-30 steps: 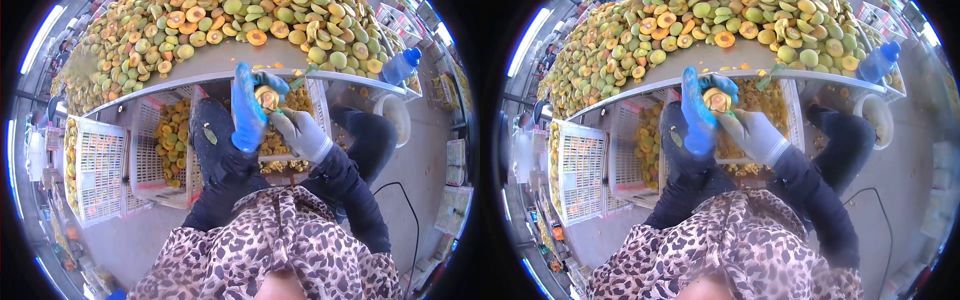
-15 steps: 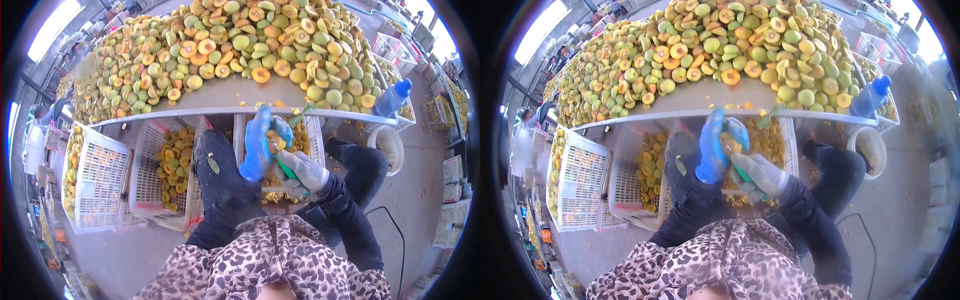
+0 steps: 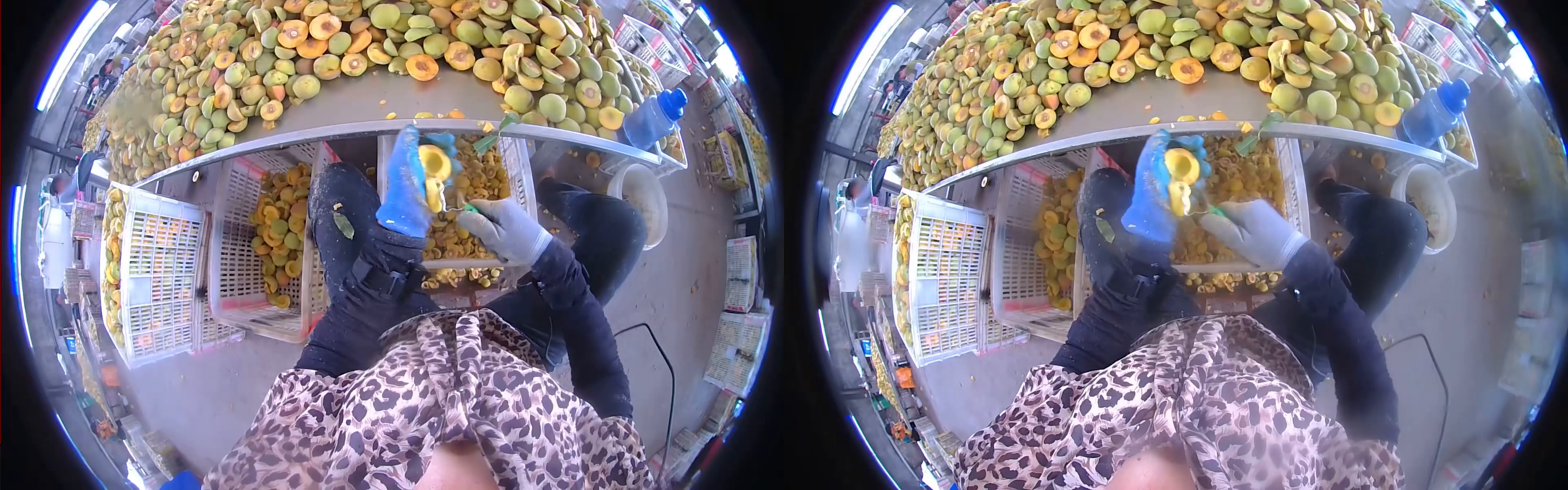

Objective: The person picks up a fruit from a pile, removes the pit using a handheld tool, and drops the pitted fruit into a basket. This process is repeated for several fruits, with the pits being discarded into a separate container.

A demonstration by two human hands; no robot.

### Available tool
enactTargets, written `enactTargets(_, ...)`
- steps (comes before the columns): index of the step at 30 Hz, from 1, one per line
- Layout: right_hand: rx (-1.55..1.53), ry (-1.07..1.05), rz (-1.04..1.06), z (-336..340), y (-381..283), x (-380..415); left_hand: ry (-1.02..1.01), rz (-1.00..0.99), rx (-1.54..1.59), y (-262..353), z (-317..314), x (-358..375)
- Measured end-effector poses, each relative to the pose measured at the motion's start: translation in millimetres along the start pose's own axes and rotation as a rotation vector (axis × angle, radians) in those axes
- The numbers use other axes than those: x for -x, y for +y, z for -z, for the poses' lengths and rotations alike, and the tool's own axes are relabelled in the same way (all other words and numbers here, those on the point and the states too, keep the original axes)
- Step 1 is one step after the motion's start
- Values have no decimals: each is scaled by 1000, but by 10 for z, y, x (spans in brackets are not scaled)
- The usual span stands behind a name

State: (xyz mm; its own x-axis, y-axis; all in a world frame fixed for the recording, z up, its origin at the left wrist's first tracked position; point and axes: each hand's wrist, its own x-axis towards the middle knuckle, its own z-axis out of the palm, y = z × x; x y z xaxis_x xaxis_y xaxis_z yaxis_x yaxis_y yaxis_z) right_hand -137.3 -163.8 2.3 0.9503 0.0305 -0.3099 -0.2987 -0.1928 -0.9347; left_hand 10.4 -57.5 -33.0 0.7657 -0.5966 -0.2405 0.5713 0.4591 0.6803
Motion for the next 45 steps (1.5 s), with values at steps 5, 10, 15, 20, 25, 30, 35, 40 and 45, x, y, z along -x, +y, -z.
enactTargets(5, 783, 684, 231, 10, 19, -108, -126, 5, -56, 161, 246, 39)
enactTargets(10, 1029, 732, 216, -91, -215, -278, 61, 15, 42, 75, 22, 240)
enactTargets(15, 1180, 712, 57, -171, 157, -424, 135, -233, -324, 201, -130, 639)
enactTargets(20, 993, 634, -336, 191, 509, -239, 540, -943, -1620, 1062, 416, 748)
enactTargets(25, 882, 500, -246, -15, 835, -295, 220, -1388, -2187, 1247, 891, -222)
enactTargets(30, 787, 321, -150, -259, 674, -368, 22, -1079, -1597, 555, 407, -1608)
enactTargets(35, 756, 277, -103, -330, 807, -322, 205, -569, -1835, 199, -63, -2066)
enactTargets(40, 687, 246, -9, -302, 842, -402, 282, -733, -1805, 14, -154, -2111)
enactTargets(45, 453, 331, 79, -145, 562, -324, 187, -45, -163, 238, -234, -1600)
